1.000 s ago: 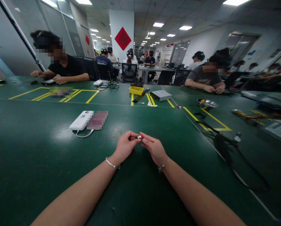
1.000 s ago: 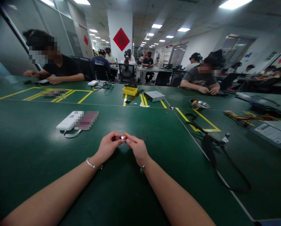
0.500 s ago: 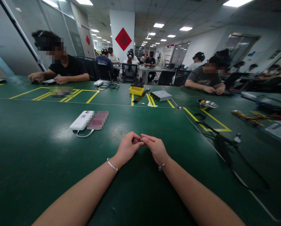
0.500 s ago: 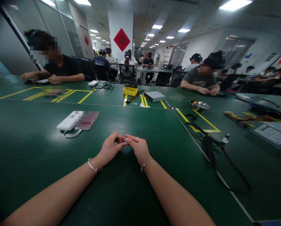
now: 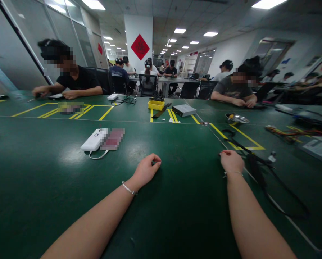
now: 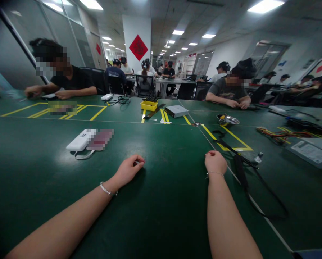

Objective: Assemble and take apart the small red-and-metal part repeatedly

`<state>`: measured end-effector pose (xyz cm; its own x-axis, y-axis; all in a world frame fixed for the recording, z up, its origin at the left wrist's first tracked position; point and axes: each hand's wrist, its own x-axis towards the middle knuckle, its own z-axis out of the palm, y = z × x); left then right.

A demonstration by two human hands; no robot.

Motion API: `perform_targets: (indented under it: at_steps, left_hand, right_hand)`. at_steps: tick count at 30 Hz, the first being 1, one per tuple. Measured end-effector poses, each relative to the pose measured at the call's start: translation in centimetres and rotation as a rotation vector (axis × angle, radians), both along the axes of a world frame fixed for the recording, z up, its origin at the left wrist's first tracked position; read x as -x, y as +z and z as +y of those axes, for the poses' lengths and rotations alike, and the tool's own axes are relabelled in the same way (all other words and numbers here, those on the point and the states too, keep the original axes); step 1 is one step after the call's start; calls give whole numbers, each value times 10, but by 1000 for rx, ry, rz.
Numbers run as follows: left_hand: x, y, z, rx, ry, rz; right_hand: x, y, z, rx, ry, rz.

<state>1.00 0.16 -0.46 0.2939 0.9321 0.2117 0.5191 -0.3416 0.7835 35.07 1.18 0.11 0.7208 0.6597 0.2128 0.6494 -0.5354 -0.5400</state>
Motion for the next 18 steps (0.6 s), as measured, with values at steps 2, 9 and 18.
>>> perform_targets:
  at_steps: [2, 9, 18]
  left_hand:
    - [1, 2, -1, -6, -4, 56]
    - [3, 5, 1, -59, 11, 163]
    - [4, 3, 4, -122, -32, 205]
  right_hand:
    - [-11, -5, -2, 81, -57, -5]
    - [-12, -7, -5, 162, -200, -33]
    - [37, 3, 2, -178, 220, -349]
